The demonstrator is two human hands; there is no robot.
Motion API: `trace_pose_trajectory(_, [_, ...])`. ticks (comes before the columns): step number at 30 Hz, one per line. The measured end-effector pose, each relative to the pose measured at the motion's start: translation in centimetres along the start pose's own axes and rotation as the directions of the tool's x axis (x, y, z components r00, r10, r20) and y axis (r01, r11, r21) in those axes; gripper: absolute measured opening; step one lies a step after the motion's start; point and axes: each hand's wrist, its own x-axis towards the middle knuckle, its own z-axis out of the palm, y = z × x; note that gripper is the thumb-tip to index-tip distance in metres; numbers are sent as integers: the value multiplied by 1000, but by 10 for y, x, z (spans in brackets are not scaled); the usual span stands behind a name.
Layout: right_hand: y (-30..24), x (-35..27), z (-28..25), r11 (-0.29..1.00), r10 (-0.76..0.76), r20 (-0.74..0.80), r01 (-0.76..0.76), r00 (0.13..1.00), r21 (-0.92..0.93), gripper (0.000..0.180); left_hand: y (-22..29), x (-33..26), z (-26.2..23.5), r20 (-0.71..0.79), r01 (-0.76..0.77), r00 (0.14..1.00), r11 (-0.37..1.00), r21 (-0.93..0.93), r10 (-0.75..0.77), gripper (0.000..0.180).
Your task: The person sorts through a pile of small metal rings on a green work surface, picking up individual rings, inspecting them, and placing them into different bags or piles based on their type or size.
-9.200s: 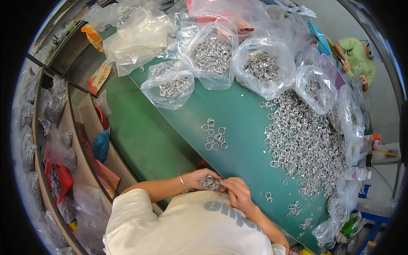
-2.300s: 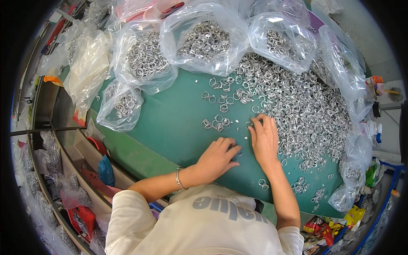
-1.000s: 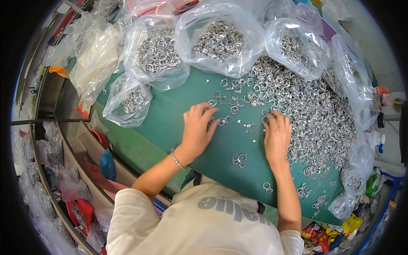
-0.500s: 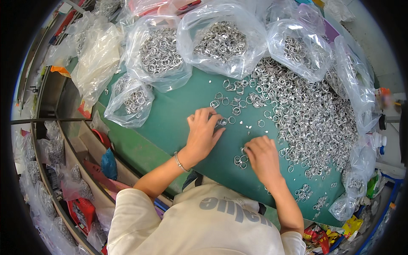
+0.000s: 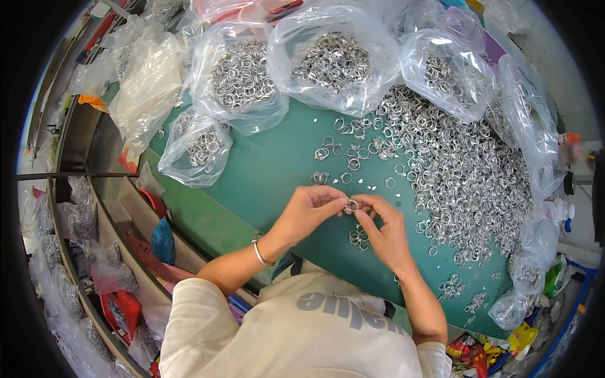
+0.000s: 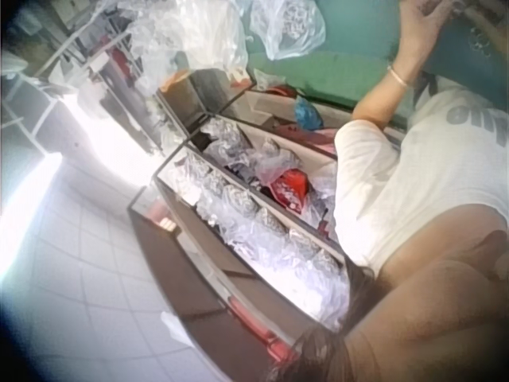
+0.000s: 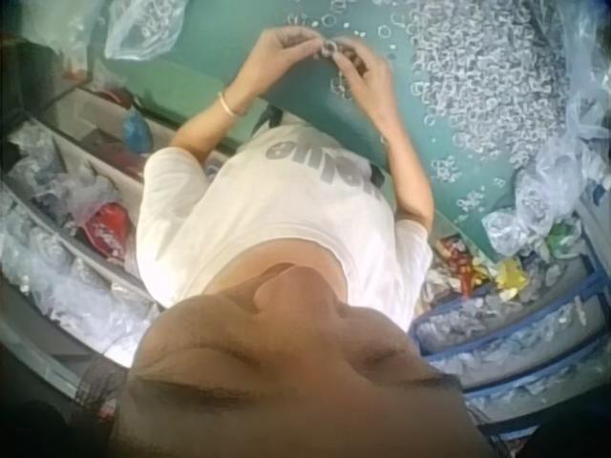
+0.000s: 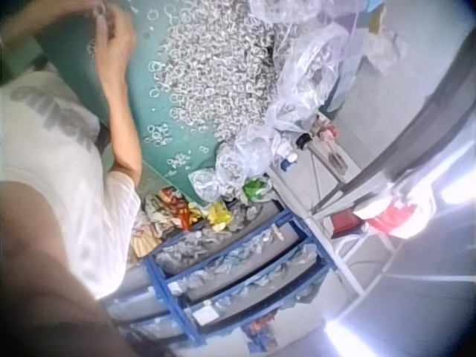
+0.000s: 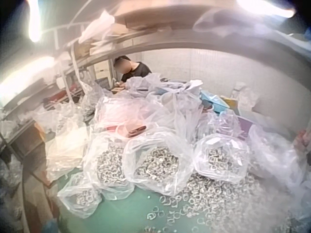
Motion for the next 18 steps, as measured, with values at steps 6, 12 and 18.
trace_pose_trajectory(6, [9, -5, 5, 836, 263, 104, -280, 959, 472, 13, 1, 0, 0, 50, 128, 991, 983, -133, -122, 19])
trace_pose_trajectory(12, [14, -4, 6, 815, 337, 153, -369, 929, 447, 15, -1, -5, 1, 7, 77, 997, 997, 10, -77, 14])
trace_pose_trajectory(18, [11, 20, 13, 925, -140, -119, 87, 983, -369, 16, 2, -9, -21, -128, -35, 983, 821, 570, 130, 10])
